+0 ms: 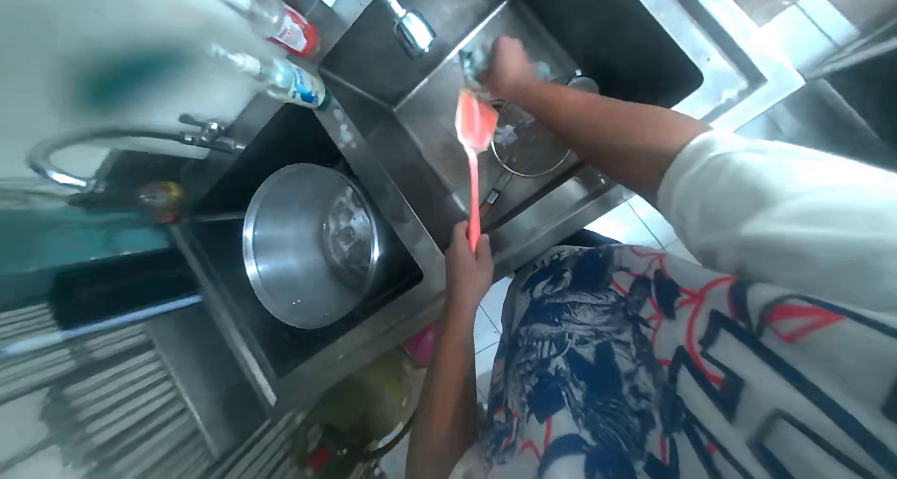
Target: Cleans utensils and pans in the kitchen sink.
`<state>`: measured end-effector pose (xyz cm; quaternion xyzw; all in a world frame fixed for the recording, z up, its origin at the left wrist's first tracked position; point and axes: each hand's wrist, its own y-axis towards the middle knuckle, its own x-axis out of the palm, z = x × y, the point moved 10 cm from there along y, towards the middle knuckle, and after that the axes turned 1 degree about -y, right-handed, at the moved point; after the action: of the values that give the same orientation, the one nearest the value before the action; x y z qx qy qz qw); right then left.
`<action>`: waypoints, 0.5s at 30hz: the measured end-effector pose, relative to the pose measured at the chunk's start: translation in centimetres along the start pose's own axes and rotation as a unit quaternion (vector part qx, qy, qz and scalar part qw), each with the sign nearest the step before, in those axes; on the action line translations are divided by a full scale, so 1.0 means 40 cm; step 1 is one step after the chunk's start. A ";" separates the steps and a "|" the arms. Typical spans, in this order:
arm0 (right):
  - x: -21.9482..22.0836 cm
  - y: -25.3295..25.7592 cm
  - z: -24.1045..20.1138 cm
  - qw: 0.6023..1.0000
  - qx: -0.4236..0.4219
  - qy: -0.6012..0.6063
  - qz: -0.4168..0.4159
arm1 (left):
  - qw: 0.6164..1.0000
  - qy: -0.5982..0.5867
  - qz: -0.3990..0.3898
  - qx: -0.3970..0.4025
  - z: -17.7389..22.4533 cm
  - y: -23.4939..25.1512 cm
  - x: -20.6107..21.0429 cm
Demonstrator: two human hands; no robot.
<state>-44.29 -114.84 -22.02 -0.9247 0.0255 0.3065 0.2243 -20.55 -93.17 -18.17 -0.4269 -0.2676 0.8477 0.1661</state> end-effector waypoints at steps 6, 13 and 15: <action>-0.133 -0.076 0.045 0.990 -0.084 0.074 0.081 | 0.997 -0.053 0.055 -0.024 0.003 0.019 -0.026; -0.102 -0.174 -0.046 0.985 -0.169 0.008 0.036 | 0.987 -0.147 -0.014 -0.058 -0.010 0.062 0.036; -0.031 -0.202 -0.061 0.986 -0.160 -0.040 -0.005 | 0.990 -0.133 -0.025 -0.051 -0.003 0.070 0.051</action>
<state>-42.45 -108.73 -16.32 -0.9358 -0.0372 0.3422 0.0756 -21.79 -94.35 -21.19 -0.3117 -0.3410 0.8775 0.1287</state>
